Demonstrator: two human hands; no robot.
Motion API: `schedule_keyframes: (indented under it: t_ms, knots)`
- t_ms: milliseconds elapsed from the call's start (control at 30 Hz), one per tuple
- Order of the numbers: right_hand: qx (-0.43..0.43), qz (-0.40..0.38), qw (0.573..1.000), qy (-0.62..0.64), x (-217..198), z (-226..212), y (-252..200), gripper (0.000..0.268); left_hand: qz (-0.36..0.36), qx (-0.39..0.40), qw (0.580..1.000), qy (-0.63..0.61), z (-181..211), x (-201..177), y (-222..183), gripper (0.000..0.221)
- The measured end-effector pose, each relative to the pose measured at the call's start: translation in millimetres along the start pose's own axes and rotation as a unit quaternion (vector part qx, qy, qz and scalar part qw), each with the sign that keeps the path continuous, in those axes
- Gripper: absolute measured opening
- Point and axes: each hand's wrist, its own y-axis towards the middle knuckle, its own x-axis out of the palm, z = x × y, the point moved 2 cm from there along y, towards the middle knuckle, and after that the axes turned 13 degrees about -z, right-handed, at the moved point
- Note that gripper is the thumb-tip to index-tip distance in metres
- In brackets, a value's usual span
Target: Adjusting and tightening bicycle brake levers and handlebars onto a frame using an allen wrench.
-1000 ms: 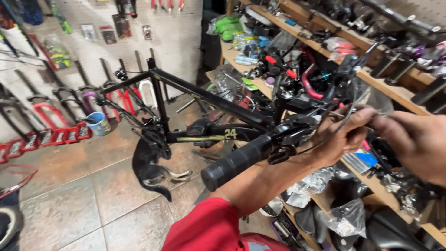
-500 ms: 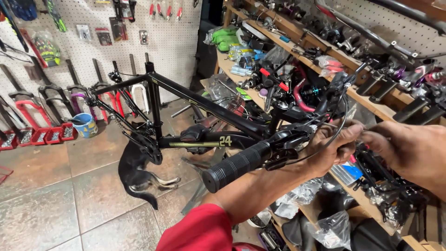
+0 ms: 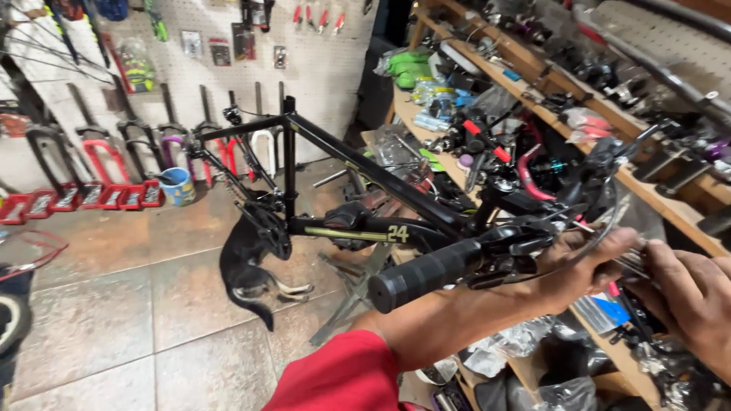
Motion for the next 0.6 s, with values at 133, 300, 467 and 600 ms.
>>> schedule_keyframes:
  t_ms: [133, 300, 467, 600]
  knots:
    - [-0.114, 0.004, 0.992, -0.046, -13, -7, 10, 0.052, -0.008, 0.002, 0.999, 0.053, -28, -18, 3, 0.024]
    - [-0.116, 0.012, 0.991, -0.060, -11, -6, 3, 0.056, -0.050, 0.021, 0.999, -0.007, 0, -4, 2, 0.020]
    - [0.190, -0.194, 0.898, 0.347, 11, 9, 16, 0.026, -0.083, 0.011, 0.996, -0.020, -4, -12, 4, 0.025]
    - [0.309, -0.129, 0.801, 0.496, 45, 38, 1, 0.037, -0.097, 0.018, 0.994, -0.047, -5, -13, 1, 0.021]
